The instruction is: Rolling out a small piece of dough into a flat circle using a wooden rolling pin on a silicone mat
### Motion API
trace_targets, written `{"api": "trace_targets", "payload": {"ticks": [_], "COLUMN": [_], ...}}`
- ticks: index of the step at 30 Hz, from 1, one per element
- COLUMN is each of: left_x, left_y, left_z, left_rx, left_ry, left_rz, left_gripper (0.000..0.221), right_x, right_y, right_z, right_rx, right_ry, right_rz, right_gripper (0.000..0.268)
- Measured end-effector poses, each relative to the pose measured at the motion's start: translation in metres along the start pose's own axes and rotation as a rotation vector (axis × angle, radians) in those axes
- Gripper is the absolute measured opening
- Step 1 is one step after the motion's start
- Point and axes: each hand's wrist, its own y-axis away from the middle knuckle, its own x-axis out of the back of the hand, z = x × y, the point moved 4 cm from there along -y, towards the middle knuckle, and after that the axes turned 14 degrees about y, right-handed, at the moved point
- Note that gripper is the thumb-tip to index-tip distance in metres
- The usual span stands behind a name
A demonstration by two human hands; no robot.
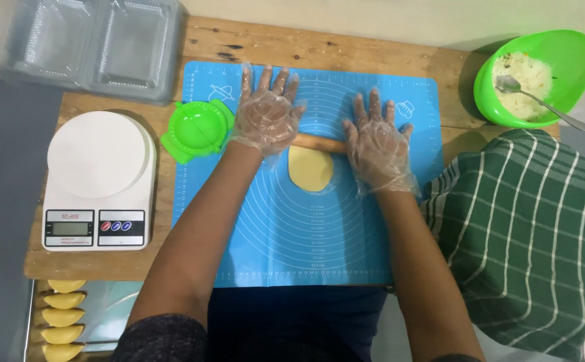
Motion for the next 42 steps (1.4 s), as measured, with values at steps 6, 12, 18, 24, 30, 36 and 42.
{"api": "trace_targets", "payload": {"ticks": [6, 12, 18, 24, 30, 36, 42], "left_x": [0.071, 0.072, 0.080, 0.074, 0.079, 0.060, 0.062], "left_y": [0.055, 0.096, 0.136, 0.173, 0.164, 0.092, 0.085], "left_z": [0.055, 0.066, 0.087, 0.095, 0.094, 0.058, 0.066], "left_rx": [0.022, 0.023, 0.004, -0.026, -0.030, 0.002, 0.014], "left_ry": [-0.046, -0.054, -0.031, 0.092, 0.090, -0.003, -0.073], "left_rz": [-0.003, -0.005, -0.021, -0.005, 0.042, 0.196, 0.106], "left_gripper": [0.055, 0.057, 0.059, 0.060, 0.060, 0.060, 0.057], "right_x": [0.007, 0.002, -0.015, -0.034, -0.020, -0.032, -0.017], "right_y": [0.051, 0.087, 0.106, 0.132, 0.118, 0.009, 0.022], "right_z": [-0.015, -0.019, -0.012, -0.009, -0.003, 0.001, 0.000], "right_rx": [0.013, 0.098, 0.133, 0.181, 0.238, 0.181, 0.177], "right_ry": [0.151, 0.194, 0.243, 0.204, 0.133, 0.227, 0.188], "right_rz": [0.094, 0.081, 0.092, 0.142, 0.213, 0.315, 0.206], "right_gripper": [0.063, 0.066, 0.067, 0.066, 0.061, 0.060, 0.064]}}
